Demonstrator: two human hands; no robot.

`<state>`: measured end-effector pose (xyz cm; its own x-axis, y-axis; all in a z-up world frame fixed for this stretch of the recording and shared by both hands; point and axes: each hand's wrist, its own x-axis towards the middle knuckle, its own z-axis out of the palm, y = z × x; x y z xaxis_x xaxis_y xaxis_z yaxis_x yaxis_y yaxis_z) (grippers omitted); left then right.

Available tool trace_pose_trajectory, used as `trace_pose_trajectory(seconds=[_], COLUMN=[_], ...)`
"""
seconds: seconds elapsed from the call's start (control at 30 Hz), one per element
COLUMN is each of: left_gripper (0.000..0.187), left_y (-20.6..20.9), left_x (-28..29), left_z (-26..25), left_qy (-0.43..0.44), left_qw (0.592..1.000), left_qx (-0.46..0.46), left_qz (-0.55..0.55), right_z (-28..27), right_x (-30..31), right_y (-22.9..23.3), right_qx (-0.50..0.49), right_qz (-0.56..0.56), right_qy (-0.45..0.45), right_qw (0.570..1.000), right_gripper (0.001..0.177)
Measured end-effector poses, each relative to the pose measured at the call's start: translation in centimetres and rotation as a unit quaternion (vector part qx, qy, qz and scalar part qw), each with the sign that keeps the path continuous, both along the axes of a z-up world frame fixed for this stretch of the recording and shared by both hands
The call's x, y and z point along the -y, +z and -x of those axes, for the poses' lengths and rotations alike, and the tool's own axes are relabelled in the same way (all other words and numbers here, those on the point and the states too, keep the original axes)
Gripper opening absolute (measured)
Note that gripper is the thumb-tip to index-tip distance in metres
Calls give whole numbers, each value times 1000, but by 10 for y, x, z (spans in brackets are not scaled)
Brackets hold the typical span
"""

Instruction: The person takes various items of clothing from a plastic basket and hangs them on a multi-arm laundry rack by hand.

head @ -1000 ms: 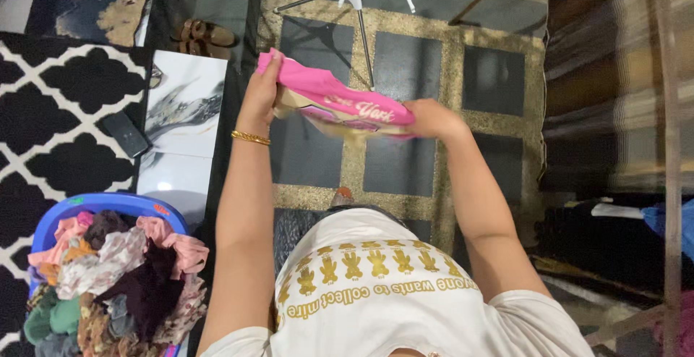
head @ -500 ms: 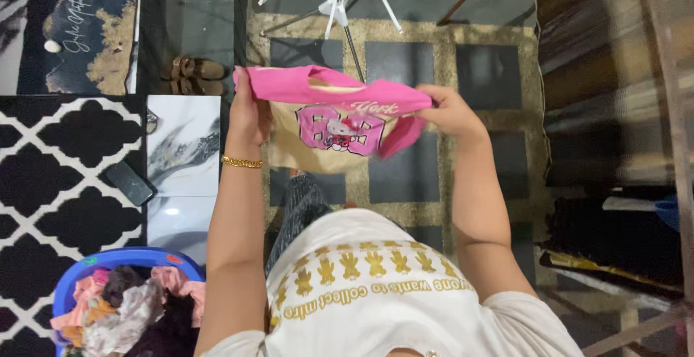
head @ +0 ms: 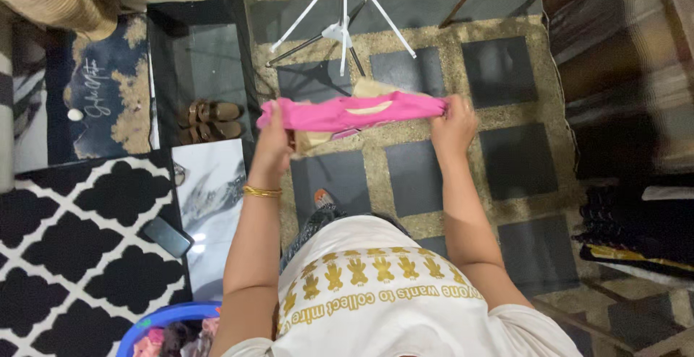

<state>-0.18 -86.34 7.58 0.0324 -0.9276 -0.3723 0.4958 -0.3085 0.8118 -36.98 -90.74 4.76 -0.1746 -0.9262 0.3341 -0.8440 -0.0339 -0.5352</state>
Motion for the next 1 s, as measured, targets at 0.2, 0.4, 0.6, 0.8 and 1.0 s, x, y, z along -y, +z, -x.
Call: trace_pose_trajectory(seconds=[0.2, 0.4, 0.6, 0.8, 1.0], left_gripper=[56, 23, 29, 26, 22], left_y=[-44, -64, -75, -164, -102], left_x=[11, 16, 39, 47, 29], left_z=[15, 7, 2, 11, 15], left_qy=[-25, -102, -5, -72, 120], left_qw=[986, 993, 988, 982, 987], left_qx=[-115, -35, -110, -44, -93], left_qz=[-115, -52, -106, -168, -51], right_z=[-11, -29, 3, 4, -10], right_x=[35, 81, 144, 188, 232], right_y=[-62, -92, -117, -123, -83], right_qx=[699, 735, 696, 47, 291], right_qz=[-201, -134, -135, -397, -341], right_qy=[-106, 140, 171, 147, 162], right_qw=[678, 650, 685, 905, 879], right_gripper=[54, 50, 28, 34, 22])
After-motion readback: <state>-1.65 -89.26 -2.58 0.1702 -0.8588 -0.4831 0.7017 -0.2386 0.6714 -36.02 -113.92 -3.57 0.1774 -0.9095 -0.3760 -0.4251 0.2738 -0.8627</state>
